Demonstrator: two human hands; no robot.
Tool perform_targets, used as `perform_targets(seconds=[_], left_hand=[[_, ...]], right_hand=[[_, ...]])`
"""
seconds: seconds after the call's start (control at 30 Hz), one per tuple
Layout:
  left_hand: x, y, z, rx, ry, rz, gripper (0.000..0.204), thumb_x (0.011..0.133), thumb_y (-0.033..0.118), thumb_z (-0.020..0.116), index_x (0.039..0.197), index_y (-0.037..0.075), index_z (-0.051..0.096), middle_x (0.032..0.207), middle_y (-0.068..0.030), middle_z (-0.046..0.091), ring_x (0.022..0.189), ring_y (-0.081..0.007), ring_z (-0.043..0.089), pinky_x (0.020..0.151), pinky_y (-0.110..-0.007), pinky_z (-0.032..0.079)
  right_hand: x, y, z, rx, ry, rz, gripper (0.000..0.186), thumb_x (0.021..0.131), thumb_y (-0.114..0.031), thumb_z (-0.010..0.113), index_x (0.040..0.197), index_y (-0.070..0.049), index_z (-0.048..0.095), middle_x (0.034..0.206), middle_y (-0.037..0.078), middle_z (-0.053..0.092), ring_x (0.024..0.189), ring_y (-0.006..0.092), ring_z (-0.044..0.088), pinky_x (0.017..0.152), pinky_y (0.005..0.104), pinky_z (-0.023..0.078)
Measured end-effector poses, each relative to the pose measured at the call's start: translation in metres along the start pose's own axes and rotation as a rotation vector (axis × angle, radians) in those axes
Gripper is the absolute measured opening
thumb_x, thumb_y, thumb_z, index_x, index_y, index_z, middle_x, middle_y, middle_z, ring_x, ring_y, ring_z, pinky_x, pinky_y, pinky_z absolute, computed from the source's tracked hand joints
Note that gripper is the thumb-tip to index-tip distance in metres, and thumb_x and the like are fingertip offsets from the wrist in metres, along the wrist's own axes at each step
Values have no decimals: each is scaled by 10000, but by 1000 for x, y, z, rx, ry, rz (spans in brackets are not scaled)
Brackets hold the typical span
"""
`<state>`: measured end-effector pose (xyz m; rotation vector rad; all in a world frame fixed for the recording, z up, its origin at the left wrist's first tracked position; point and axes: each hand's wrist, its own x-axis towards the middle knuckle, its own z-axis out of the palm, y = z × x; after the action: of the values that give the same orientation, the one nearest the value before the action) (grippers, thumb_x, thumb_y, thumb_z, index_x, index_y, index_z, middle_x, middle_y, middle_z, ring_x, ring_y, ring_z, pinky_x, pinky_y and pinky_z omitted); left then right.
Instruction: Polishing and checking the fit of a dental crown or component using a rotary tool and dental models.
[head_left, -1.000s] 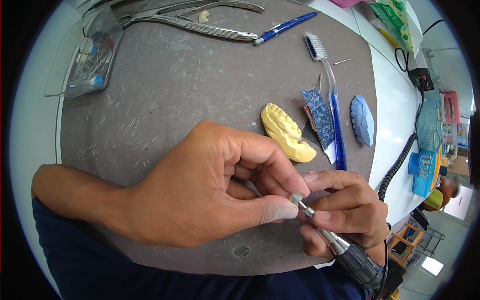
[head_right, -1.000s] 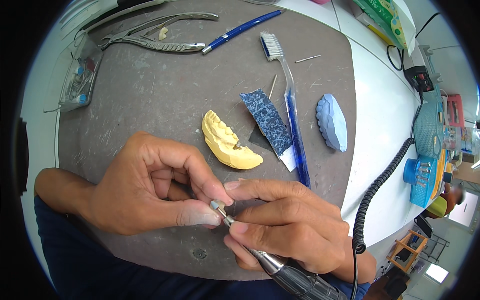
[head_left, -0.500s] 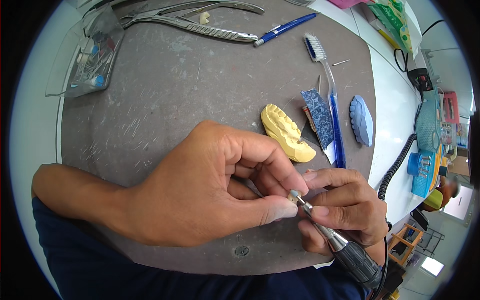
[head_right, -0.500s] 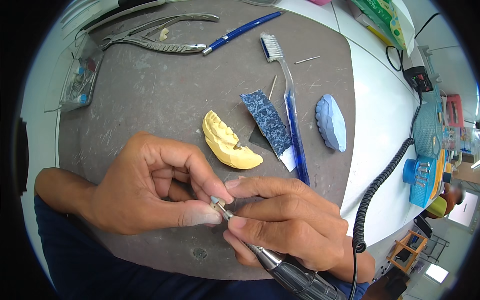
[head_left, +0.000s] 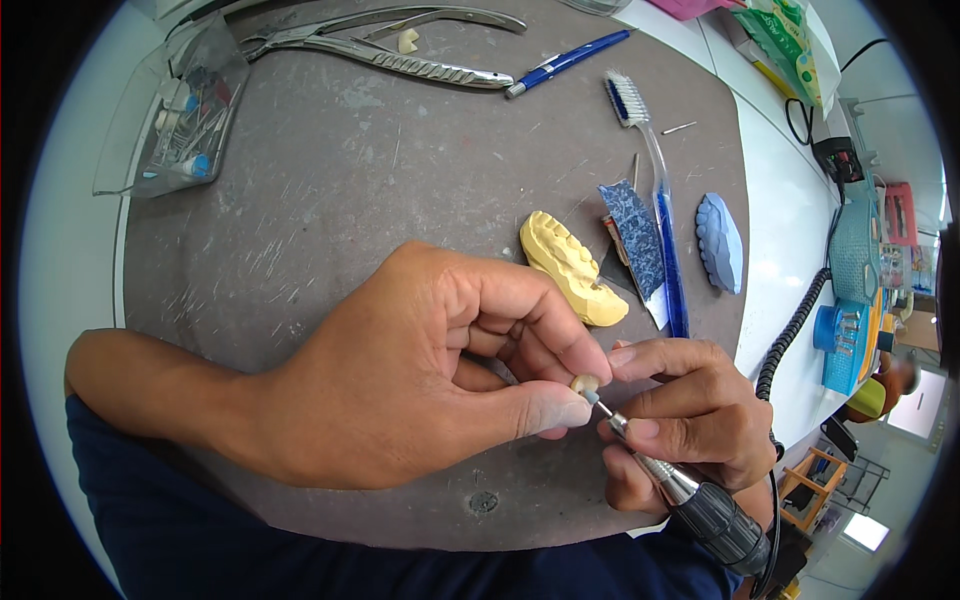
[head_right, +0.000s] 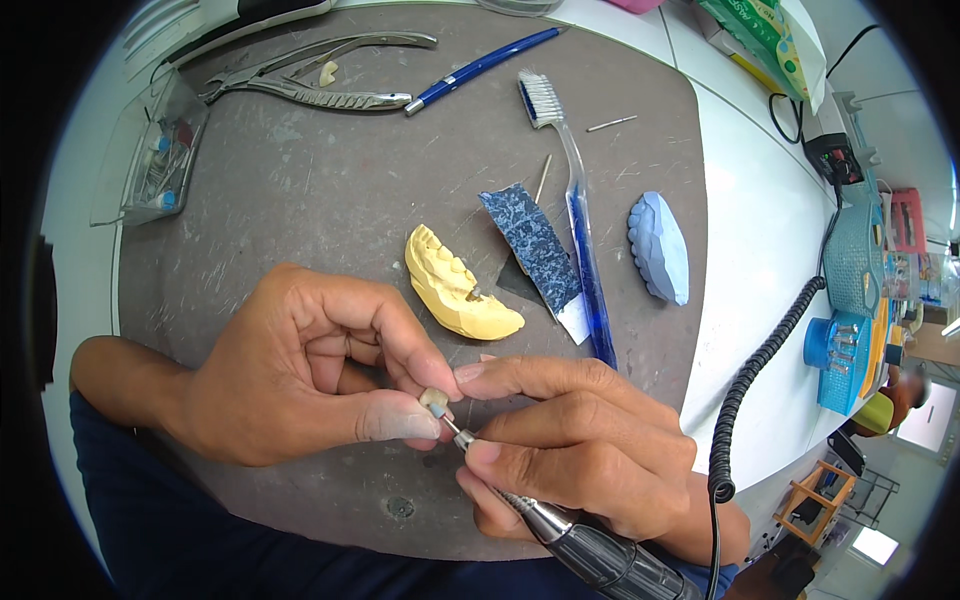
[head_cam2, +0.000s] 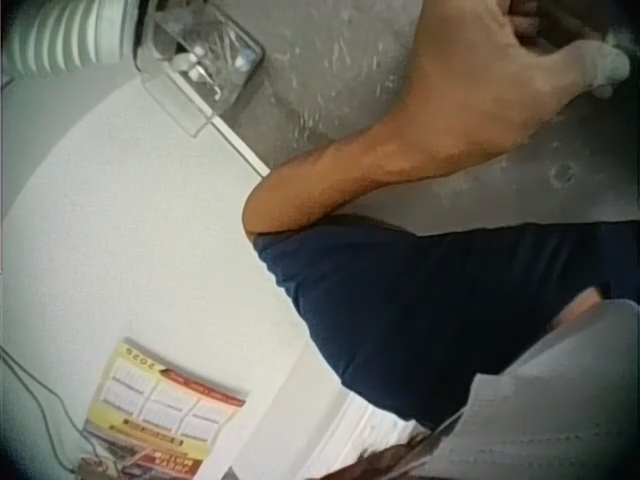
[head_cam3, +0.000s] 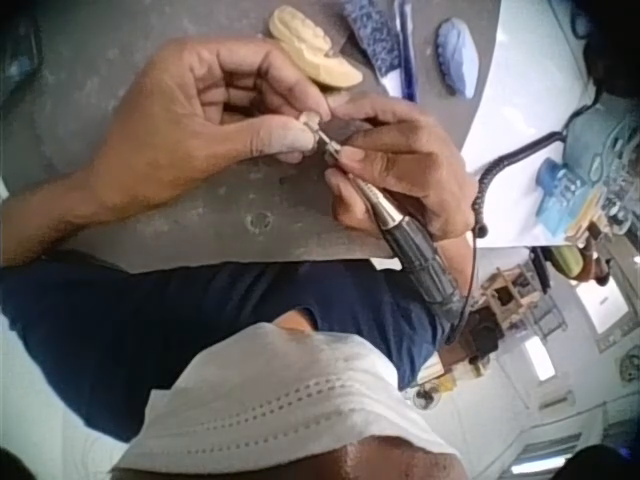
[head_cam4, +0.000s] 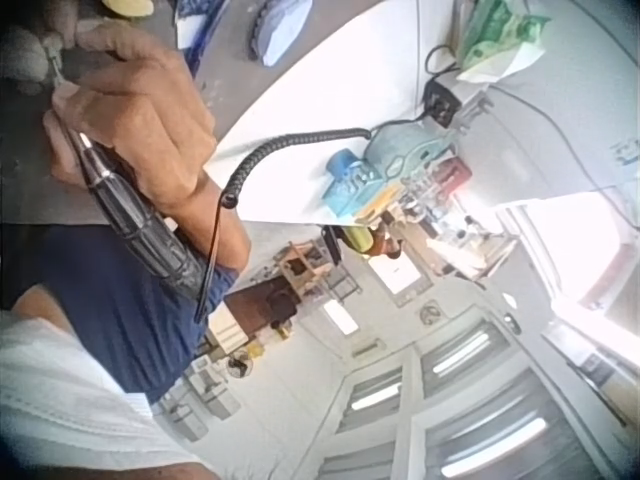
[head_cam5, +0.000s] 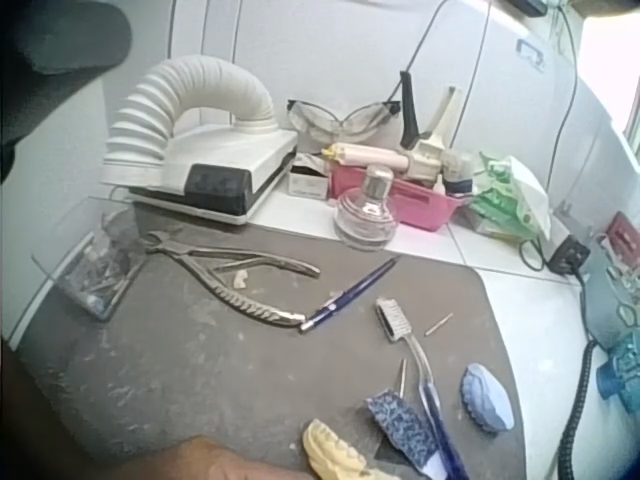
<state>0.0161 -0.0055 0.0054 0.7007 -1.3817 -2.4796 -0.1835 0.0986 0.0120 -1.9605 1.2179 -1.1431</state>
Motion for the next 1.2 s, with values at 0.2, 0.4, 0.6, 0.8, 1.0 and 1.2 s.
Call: perform_targets(seconds=[0.2,0.4,0.6,0.8,1.0,1.2], left_hand=[[0,-1,0,3,-6,13,185,854,-67,653,1025,-98,590,969,-183,664,915,-180,681,832,-281,585],[1,-1,0,-30,-5,6,186,860,-70,642,1038,-104,599,962,-195,673,901,-190,686,830,-286,583],[2,0,-1,-30,-20,-7,198,864,-62,640,1051,-112,600,959,-202,674,894,-201,689,837,-301,578],[2,1,-2,-28,-23,-23,203,866,-57,640,1056,-115,599,953,-203,674,892,-203,689,835,-303,578],[1,1,-2,-35,-18,-33,204,867,-53,642,1056,-115,600,951,-202,674,889,-201,689,830,-301,579],[1,2,-2,-42,-26,-47,200,871,-48,638,1056,-114,600,952,-202,674,886,-199,689,831,-302,580]], right_hand=[[-1,-2,0,6,19,27,324,658,-12,850,897,-44,634,796,82,661,910,319,696,767,384,597],[-3,-3,-1,91,61,88,325,668,9,836,892,-59,610,814,71,637,948,324,690,774,382,595],[-2,-4,-2,20,39,95,327,673,9,834,898,-66,610,823,64,631,956,321,689,776,380,595],[-1,-2,-2,5,17,71,329,668,12,837,901,-64,618,827,70,642,943,312,694,764,367,591],[-2,-4,-3,17,34,98,326,669,15,837,899,-62,620,817,73,645,932,311,696,749,363,586],[-1,1,-6,12,-65,33,293,760,-24,747,960,-48,534,771,114,632,973,327,653,849,415,545]])
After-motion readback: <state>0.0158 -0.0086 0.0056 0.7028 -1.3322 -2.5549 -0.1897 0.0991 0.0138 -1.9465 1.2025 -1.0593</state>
